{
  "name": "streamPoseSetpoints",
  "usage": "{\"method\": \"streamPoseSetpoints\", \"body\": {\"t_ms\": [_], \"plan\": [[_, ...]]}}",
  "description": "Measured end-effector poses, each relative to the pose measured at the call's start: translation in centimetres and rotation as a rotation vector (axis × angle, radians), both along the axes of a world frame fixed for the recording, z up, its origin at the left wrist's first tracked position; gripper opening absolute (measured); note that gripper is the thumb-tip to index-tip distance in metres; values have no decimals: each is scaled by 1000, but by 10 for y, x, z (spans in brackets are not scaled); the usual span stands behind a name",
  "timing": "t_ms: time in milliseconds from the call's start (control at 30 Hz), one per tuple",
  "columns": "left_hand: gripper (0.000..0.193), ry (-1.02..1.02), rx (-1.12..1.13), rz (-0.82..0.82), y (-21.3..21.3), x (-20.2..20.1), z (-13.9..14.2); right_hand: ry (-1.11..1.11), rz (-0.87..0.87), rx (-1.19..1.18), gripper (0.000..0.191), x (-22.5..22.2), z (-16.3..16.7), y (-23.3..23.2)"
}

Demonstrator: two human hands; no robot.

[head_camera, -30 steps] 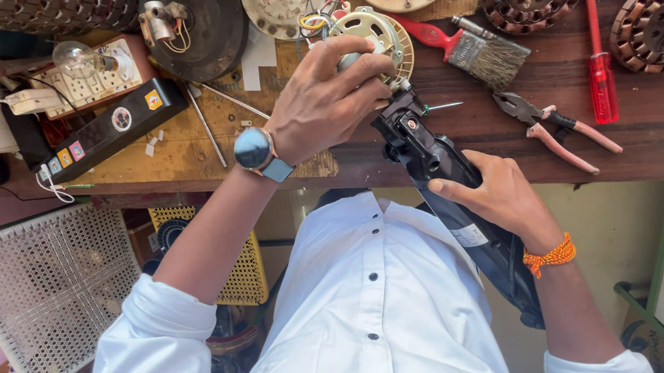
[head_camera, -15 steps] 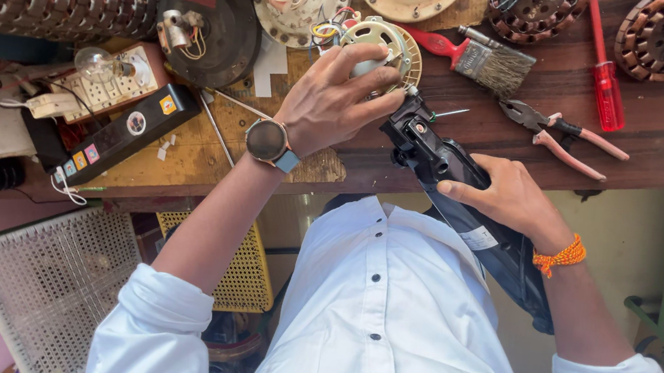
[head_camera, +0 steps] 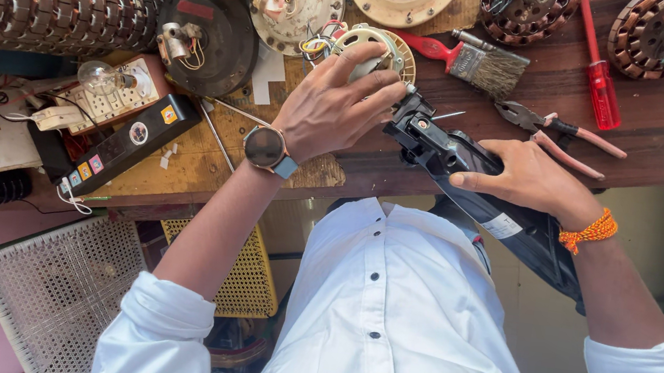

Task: The person assembles an electric motor by inserting the rotor into the stator and tightening screws with a screwdriver. They then connect the motor to a power strip and test it by turning the power on and off, observing the rotor spin. Finally, they remove a small cylindrical component from the motor.

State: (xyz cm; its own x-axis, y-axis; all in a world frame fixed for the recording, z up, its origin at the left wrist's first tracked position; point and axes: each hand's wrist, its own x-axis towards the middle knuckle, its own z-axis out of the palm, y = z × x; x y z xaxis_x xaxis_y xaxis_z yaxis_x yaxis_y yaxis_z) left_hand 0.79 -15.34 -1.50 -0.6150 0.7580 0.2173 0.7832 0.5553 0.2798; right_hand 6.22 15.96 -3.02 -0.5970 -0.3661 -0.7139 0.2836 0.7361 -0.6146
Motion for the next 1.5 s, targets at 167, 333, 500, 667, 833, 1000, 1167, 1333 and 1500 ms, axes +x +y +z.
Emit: {"method": "streamPoseSetpoints", "body": {"t_ms": [167,333,500,667,833,1000,1167,1333,1500], "plan": [[29,180,-26,-29,-5,-4,-5,-49,-16,-6,61,-3,-4,3],[31,150,-10,-49,4,-10,-9,-50,1,2,62,-9,-9,9],[31,62,52,75,16,-4,-2,-33,11,2,64,-13,-11,13],[24,25,67,245,30,3,7,4,24,11,65,-12,-14,17],[23,-41,32,131,27,-6,10,58,54,36,66,-11,-16,19],[25,29,-13,40,23,-10,8,156,100,35,67,-14,-15,27],[25,58,42,66,30,-14,1,175,88,-123,65,-20,-25,51],[19,61,56,113,36,-14,2,206,-220,76,61,-30,-51,108],[19,13,69,151,43,-13,6,570,-54,371,61,-25,-76,176]]}}
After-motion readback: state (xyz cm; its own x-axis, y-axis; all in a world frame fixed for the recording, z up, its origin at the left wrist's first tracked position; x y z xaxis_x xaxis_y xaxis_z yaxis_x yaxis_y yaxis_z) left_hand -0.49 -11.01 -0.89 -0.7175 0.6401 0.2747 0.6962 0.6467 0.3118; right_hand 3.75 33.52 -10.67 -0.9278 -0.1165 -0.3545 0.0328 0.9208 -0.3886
